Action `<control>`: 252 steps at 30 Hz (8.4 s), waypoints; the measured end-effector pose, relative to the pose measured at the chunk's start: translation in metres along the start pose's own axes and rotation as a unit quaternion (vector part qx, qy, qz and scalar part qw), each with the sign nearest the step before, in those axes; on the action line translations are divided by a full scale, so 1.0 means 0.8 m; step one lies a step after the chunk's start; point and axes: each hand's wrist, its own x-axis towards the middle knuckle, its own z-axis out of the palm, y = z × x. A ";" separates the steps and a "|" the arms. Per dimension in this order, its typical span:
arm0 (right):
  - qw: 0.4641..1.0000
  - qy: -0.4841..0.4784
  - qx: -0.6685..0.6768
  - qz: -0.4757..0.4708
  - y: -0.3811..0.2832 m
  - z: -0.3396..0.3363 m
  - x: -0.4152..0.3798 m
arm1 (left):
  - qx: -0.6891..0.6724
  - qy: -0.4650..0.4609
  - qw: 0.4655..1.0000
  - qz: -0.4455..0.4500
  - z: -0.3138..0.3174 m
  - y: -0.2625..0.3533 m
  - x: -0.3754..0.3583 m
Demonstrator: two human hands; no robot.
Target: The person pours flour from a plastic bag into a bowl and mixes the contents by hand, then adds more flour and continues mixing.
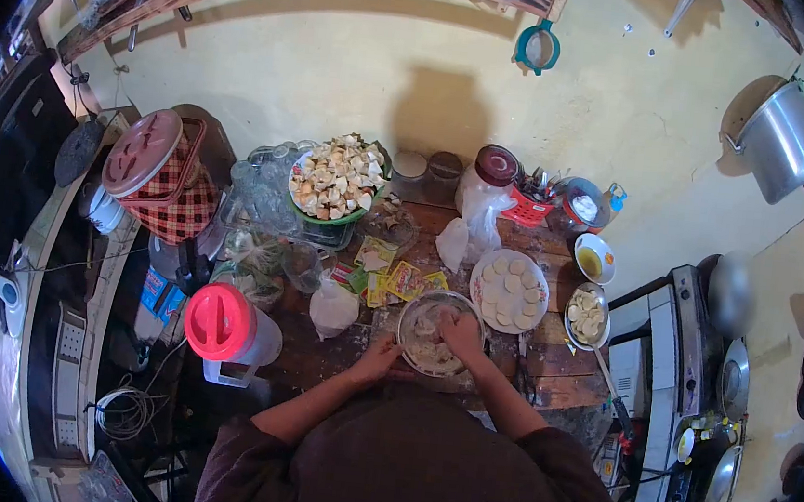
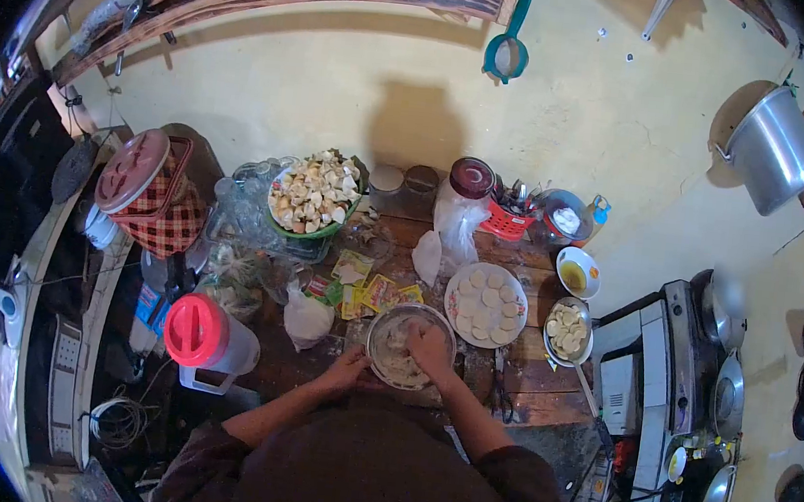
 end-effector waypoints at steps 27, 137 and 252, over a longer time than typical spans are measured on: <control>0.977 0.051 -0.114 -0.170 -0.019 -0.055 -0.094 | 0.495 0.416 0.761 0.054 -0.061 0.096 -0.109; 0.978 0.072 -0.155 -0.116 -0.004 -0.041 -0.136 | 0.492 0.306 0.659 0.480 0.059 0.136 -0.067; 0.968 0.154 -0.147 -0.132 0.031 -0.001 -0.080 | 0.420 0.207 0.768 0.437 0.006 0.038 -0.023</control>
